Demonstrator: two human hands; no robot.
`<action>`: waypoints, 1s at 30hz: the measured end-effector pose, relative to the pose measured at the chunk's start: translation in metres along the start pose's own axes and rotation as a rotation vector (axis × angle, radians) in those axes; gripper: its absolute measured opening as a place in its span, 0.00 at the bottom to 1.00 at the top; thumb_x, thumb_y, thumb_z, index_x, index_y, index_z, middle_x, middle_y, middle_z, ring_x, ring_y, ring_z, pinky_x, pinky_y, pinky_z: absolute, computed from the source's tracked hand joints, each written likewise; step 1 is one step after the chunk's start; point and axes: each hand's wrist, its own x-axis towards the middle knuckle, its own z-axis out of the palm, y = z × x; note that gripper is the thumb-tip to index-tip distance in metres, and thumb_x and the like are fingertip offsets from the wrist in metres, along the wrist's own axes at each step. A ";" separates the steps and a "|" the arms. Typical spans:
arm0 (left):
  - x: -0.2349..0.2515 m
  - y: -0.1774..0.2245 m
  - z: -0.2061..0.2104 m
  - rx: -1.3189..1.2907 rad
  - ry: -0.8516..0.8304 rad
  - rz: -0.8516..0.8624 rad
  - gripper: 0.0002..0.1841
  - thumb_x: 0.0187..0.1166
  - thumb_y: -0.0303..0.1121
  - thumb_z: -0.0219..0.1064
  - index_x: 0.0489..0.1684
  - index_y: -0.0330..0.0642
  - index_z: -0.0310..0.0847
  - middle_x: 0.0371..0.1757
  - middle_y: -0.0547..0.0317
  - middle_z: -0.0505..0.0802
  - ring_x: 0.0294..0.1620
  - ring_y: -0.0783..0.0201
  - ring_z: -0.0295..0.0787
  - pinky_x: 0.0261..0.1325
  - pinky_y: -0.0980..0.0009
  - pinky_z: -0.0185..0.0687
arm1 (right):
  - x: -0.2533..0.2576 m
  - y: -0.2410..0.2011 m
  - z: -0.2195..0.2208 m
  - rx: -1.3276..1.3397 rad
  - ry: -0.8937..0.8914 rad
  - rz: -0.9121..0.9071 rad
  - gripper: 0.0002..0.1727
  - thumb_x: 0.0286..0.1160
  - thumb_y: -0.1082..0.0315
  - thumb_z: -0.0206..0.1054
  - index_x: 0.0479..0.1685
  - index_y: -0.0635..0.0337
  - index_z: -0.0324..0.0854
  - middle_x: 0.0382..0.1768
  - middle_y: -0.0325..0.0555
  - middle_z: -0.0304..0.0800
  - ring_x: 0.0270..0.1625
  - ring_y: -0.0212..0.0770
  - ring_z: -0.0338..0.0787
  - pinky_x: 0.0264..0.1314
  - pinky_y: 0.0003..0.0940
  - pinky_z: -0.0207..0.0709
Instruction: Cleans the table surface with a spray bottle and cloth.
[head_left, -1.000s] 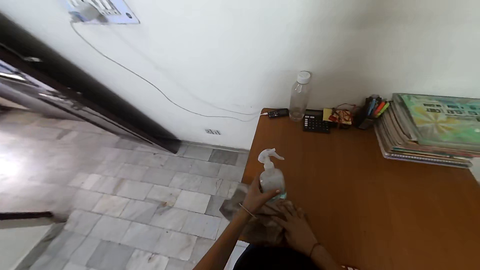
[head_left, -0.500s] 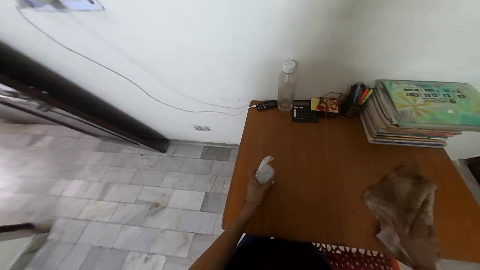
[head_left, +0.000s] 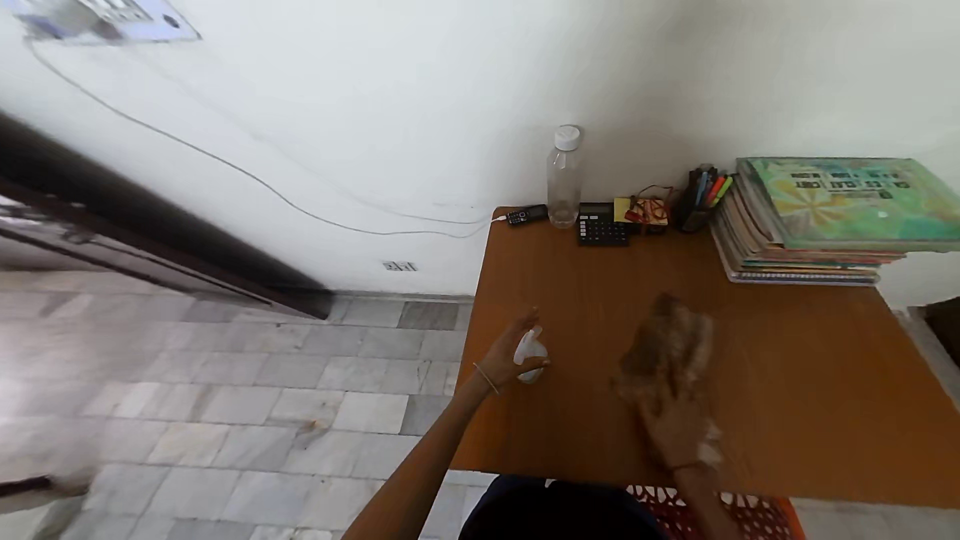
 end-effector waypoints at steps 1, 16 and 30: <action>0.001 0.001 0.003 -0.010 -0.017 -0.013 0.44 0.68 0.30 0.80 0.87 0.31 0.59 0.81 0.39 0.77 0.82 0.51 0.73 0.83 0.58 0.67 | -0.010 -0.018 0.008 0.021 -0.037 -0.076 0.41 0.75 0.43 0.65 0.86 0.55 0.70 0.89 0.68 0.59 0.85 0.82 0.62 0.78 0.81 0.55; -0.018 -0.029 0.052 -0.066 0.438 -0.074 0.46 0.65 0.33 0.80 0.86 0.27 0.58 0.75 0.33 0.82 0.74 0.51 0.81 0.78 0.60 0.73 | -0.027 0.101 -0.034 -0.088 0.019 0.016 0.31 0.74 0.72 0.67 0.82 0.55 0.76 0.81 0.73 0.70 0.81 0.83 0.66 0.78 0.85 0.51; -0.033 -0.028 0.039 0.119 0.197 -0.175 0.64 0.54 0.43 0.88 0.92 0.30 0.43 0.82 0.37 0.76 0.82 0.47 0.74 0.85 0.55 0.67 | 0.068 0.094 -0.042 0.105 0.090 0.404 0.36 0.85 0.54 0.62 0.87 0.65 0.64 0.88 0.73 0.55 0.91 0.77 0.50 0.86 0.78 0.41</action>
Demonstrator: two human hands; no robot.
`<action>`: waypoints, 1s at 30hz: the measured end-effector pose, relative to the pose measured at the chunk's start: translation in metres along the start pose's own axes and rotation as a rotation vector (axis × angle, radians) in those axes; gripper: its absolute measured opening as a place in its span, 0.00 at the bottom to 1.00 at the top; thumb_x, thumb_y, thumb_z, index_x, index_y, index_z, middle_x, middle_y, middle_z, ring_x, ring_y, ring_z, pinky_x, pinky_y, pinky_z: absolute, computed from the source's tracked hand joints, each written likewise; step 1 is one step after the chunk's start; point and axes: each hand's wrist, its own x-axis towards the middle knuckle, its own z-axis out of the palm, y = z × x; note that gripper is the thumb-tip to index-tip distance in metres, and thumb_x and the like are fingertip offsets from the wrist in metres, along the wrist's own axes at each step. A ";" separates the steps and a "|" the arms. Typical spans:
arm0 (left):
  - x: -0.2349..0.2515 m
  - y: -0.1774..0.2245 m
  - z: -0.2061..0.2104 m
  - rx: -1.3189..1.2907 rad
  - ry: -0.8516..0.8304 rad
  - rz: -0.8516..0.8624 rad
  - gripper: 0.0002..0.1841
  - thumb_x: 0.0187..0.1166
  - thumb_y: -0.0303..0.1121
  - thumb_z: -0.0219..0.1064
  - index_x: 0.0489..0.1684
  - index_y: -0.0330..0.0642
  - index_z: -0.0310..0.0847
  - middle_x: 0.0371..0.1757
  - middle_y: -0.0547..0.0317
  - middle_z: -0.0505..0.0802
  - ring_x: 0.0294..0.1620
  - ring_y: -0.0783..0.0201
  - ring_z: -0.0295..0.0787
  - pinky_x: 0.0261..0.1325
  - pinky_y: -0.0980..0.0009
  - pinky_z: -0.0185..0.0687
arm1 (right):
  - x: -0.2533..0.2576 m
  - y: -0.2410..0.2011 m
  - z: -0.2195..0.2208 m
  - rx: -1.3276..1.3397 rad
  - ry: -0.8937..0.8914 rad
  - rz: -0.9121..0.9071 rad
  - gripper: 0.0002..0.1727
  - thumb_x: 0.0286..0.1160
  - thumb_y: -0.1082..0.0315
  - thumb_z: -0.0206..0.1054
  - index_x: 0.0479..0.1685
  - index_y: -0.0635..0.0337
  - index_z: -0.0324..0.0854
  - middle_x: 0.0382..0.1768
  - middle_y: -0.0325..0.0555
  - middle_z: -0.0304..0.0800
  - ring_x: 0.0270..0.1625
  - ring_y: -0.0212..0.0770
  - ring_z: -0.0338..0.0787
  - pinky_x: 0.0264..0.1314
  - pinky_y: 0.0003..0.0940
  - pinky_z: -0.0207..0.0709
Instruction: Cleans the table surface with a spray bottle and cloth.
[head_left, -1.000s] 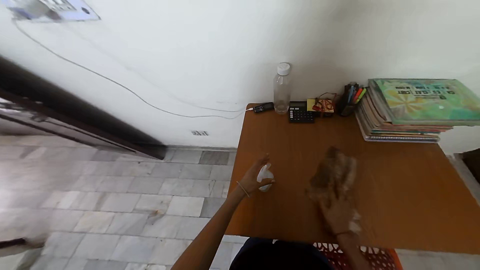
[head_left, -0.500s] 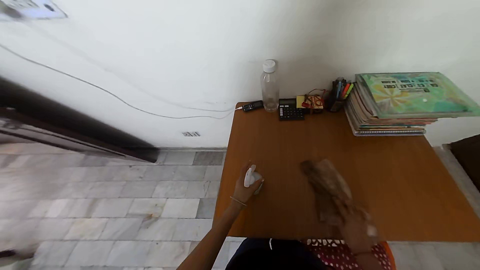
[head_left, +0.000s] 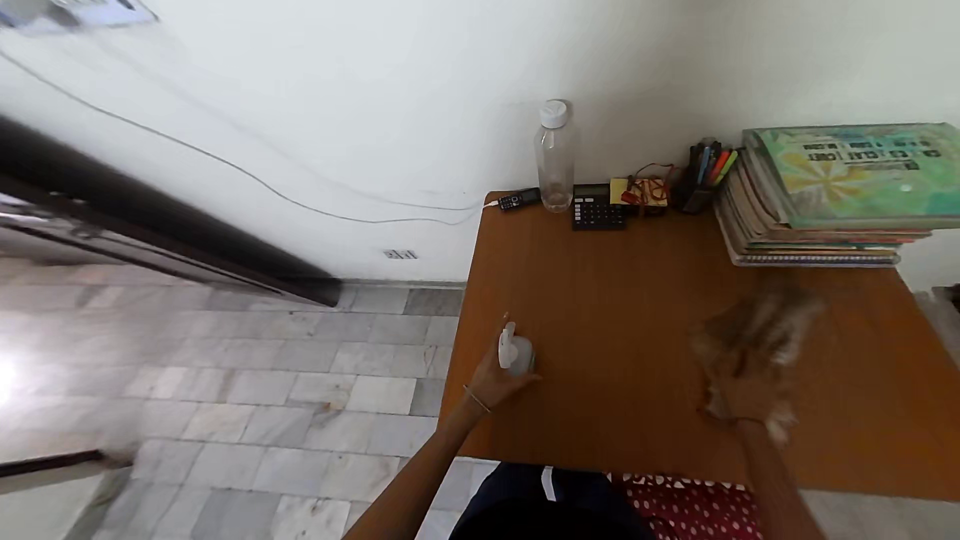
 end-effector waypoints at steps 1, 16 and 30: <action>0.000 0.003 -0.003 0.005 -0.036 -0.020 0.65 0.54 0.42 0.88 0.93 0.30 0.42 0.83 0.36 0.75 0.83 0.48 0.73 0.85 0.56 0.66 | -0.022 -0.026 0.013 -0.028 -0.065 -0.071 0.35 0.85 0.53 0.61 0.87 0.64 0.65 0.88 0.71 0.58 0.91 0.76 0.51 0.86 0.77 0.40; -0.028 -0.027 -0.039 0.040 0.225 -0.102 0.57 0.55 0.36 0.86 0.88 0.25 0.52 0.79 0.29 0.78 0.80 0.44 0.76 0.84 0.54 0.68 | -0.083 -0.024 0.039 -0.228 -0.114 -0.190 0.40 0.87 0.43 0.53 0.90 0.61 0.61 0.90 0.68 0.56 0.90 0.75 0.54 0.85 0.79 0.43; -0.042 -0.047 -0.078 -0.075 0.535 0.018 0.47 0.49 0.39 0.83 0.72 0.16 0.70 0.69 0.26 0.83 0.71 0.46 0.82 0.75 0.56 0.74 | -0.092 -0.109 0.057 -0.259 -0.173 -0.046 0.39 0.90 0.47 0.49 0.91 0.66 0.57 0.91 0.72 0.48 0.93 0.75 0.43 0.90 0.72 0.34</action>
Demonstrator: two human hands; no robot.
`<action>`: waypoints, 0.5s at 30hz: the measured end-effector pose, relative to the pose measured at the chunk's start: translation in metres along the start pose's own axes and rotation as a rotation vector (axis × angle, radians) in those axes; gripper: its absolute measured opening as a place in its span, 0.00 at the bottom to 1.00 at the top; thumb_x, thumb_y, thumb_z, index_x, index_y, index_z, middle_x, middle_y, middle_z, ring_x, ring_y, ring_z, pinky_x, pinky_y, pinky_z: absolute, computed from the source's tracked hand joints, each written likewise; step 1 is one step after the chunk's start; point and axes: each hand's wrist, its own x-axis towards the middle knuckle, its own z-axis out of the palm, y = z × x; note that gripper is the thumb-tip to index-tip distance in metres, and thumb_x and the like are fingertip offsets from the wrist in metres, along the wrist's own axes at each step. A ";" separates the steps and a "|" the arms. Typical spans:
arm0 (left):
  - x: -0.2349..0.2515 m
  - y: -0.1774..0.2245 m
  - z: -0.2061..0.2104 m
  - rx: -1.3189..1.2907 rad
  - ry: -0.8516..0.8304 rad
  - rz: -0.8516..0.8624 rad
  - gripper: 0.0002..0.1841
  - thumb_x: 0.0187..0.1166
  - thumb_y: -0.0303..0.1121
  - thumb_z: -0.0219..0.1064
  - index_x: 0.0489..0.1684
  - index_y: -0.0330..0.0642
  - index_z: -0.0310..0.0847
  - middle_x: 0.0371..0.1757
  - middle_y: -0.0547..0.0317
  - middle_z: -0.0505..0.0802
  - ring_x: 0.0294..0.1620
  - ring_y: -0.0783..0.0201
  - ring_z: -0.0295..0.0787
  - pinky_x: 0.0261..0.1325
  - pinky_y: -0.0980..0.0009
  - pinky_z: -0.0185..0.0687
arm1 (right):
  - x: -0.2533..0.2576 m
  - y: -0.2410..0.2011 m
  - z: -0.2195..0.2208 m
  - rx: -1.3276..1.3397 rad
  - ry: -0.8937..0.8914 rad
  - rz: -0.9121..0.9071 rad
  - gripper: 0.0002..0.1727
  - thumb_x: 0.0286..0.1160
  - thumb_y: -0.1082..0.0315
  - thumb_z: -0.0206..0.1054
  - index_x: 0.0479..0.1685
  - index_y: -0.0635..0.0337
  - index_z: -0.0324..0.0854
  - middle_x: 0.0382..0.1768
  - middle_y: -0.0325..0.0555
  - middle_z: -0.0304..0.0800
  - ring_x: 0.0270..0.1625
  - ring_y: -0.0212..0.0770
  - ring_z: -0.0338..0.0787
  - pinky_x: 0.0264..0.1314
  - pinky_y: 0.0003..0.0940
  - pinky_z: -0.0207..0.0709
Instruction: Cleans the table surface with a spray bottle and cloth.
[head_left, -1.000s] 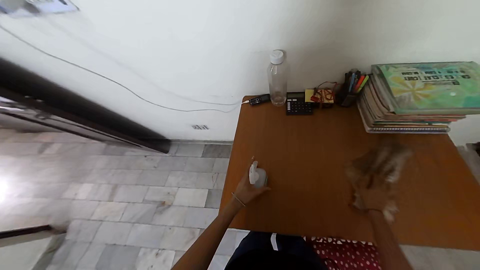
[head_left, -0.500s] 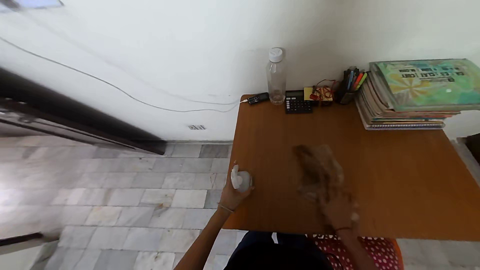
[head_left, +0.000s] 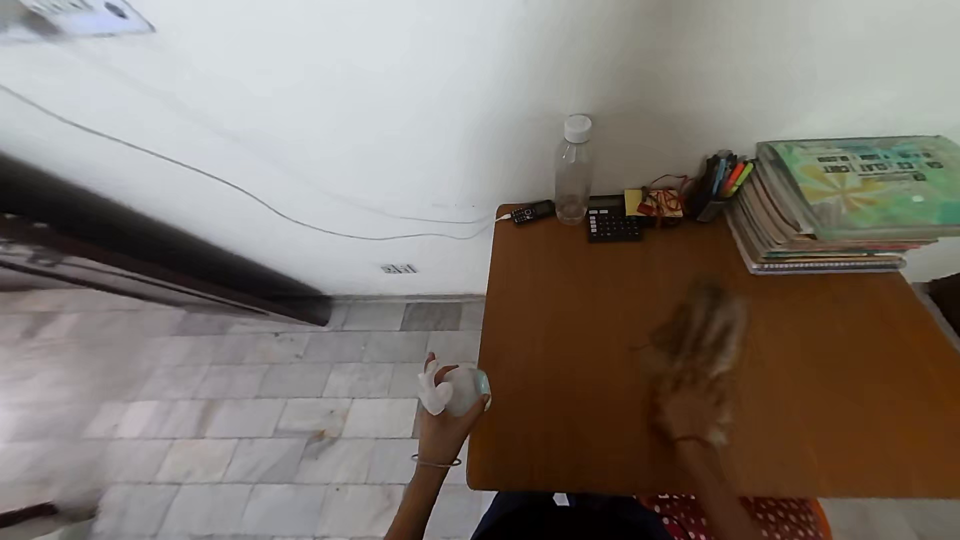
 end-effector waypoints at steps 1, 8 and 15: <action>0.006 0.004 0.004 -0.026 -0.023 0.015 0.48 0.48 0.39 0.83 0.72 0.16 0.69 0.71 0.26 0.82 0.72 0.46 0.81 0.75 0.56 0.74 | -0.025 -0.025 0.009 -0.013 -0.060 -0.103 0.39 0.88 0.46 0.51 0.89 0.65 0.61 0.90 0.70 0.53 0.93 0.73 0.46 0.91 0.72 0.34; 0.046 0.036 0.037 -0.020 -0.273 0.072 0.57 0.53 0.40 0.86 0.85 0.22 0.56 0.75 0.31 0.81 0.77 0.47 0.79 0.80 0.55 0.73 | -0.119 -0.081 0.066 0.022 -0.462 -0.935 0.31 0.84 0.54 0.59 0.87 0.47 0.70 0.92 0.46 0.58 0.95 0.64 0.46 0.91 0.72 0.36; 0.052 0.054 0.074 0.082 -0.378 0.032 0.58 0.57 0.40 0.85 0.90 0.29 0.50 0.78 0.30 0.78 0.78 0.41 0.78 0.80 0.49 0.71 | -0.092 0.016 0.038 0.040 -0.237 -0.645 0.31 0.82 0.53 0.59 0.85 0.48 0.73 0.90 0.46 0.64 0.93 0.63 0.54 0.91 0.68 0.45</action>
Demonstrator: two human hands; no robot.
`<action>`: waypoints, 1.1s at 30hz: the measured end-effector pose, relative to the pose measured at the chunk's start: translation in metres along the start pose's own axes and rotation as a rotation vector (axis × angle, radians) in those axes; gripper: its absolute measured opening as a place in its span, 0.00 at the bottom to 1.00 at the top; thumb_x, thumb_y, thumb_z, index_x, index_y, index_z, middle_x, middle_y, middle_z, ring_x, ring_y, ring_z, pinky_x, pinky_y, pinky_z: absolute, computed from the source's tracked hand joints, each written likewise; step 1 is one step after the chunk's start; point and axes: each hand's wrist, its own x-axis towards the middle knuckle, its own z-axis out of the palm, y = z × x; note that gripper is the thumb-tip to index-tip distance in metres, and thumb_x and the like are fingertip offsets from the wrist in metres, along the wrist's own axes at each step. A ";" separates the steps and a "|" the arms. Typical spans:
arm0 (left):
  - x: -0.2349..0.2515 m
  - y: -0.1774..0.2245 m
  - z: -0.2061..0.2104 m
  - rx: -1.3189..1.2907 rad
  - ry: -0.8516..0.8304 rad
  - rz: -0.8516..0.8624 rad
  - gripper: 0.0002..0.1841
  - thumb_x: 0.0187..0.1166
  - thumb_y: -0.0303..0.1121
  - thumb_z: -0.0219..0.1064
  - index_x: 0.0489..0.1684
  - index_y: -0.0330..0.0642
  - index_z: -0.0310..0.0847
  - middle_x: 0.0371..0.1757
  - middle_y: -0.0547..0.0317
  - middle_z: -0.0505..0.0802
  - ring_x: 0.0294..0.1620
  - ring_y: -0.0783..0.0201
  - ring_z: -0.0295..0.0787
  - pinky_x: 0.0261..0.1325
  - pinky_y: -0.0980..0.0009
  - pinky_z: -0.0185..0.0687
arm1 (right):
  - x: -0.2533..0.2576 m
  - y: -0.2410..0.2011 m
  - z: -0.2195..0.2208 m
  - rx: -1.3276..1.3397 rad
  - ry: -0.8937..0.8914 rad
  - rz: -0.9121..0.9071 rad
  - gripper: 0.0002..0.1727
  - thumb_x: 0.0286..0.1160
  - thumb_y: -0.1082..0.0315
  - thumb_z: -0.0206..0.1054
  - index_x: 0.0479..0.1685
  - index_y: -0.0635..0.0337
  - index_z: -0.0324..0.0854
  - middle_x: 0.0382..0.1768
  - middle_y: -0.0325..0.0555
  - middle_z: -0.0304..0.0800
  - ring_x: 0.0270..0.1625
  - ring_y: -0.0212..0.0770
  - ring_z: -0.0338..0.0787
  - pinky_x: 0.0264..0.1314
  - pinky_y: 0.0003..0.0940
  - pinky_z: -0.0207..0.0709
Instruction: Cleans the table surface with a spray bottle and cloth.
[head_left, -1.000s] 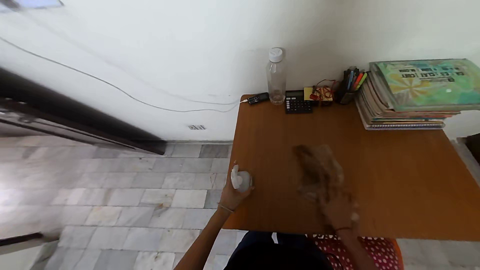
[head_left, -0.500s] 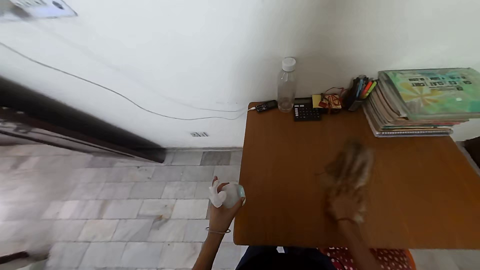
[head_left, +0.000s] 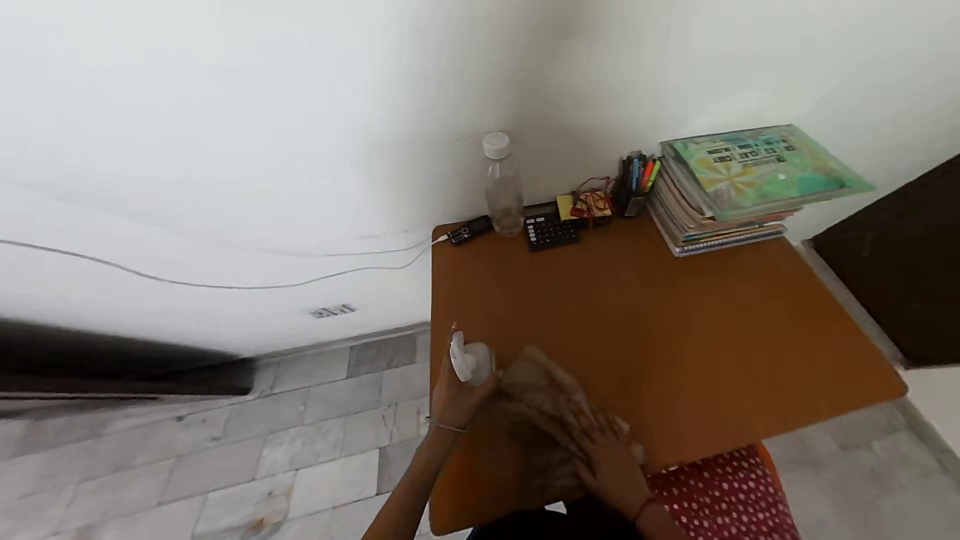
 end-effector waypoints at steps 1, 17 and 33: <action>0.001 0.001 0.006 0.010 0.003 -0.003 0.59 0.58 0.38 0.85 0.92 0.30 0.48 0.80 0.29 0.76 0.78 0.38 0.77 0.79 0.46 0.71 | -0.010 0.021 -0.006 -0.008 0.057 0.109 0.32 0.82 0.52 0.58 0.85 0.51 0.73 0.88 0.50 0.67 0.92 0.65 0.57 0.91 0.68 0.45; -0.073 -0.020 0.062 0.244 0.323 -0.293 0.46 0.87 0.54 0.54 0.94 0.28 0.36 0.93 0.25 0.46 0.94 0.28 0.37 0.87 0.25 0.25 | -0.056 0.300 -0.124 0.203 0.607 1.074 0.51 0.74 0.39 0.69 0.91 0.61 0.56 0.94 0.70 0.35 0.93 0.77 0.38 0.83 0.82 0.38; -0.084 -0.027 0.068 0.552 -0.048 -0.837 0.59 0.77 0.50 0.74 0.96 0.41 0.24 0.92 0.23 0.30 0.92 0.20 0.27 0.87 0.31 0.41 | 0.088 0.371 -0.208 -0.030 0.588 0.750 0.39 0.89 0.40 0.49 0.93 0.54 0.58 0.93 0.70 0.42 0.93 0.77 0.37 0.87 0.79 0.28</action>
